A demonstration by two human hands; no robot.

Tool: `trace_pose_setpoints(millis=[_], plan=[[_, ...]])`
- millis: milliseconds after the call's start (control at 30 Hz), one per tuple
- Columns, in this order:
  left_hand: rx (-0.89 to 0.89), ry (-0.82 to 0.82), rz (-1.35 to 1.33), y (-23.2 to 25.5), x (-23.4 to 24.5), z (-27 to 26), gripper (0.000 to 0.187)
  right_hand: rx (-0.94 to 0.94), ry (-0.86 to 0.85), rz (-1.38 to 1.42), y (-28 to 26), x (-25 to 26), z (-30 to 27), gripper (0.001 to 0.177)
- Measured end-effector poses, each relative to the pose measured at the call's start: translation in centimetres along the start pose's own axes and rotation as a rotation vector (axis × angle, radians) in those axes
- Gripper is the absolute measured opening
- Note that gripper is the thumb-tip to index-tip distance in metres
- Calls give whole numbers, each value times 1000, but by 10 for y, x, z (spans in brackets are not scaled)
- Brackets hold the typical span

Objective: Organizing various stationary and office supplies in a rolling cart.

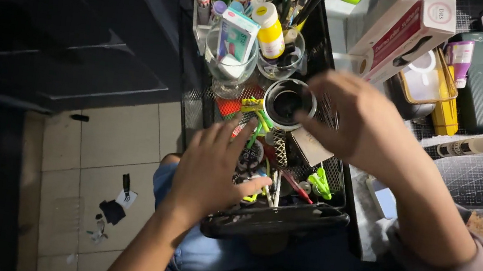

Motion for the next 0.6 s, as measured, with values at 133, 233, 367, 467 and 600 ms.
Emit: trace_pose_setpoints(millis=[133,233,367,467,600], plan=[[144,-162,87,-10,-16,3,79,-60,-238,-139,-14,-12,-35,57],[205,-249,212,-21,-28,7,68,-116,-211,-105,-12,-17,-47,61],[87,-52,114,-17,-14,16,77,-311,-35,92,-7,-8,-57,61],[-20,-22,-60,11,1,34,80,-388,59,250,6,-5,-74,60],[-138,29,-23,19,-11,50,73,-327,189,173,17,10,-84,56]])
Point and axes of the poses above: each hand's wrist, its own z-axis towards the middle knuckle, its own x-axis out of the back of the hand, y = z × x, the point moved 3 cm from there along z, towards the middle knuckle, and after that the axes turned 12 degrees about x, right-handed, at the moved point
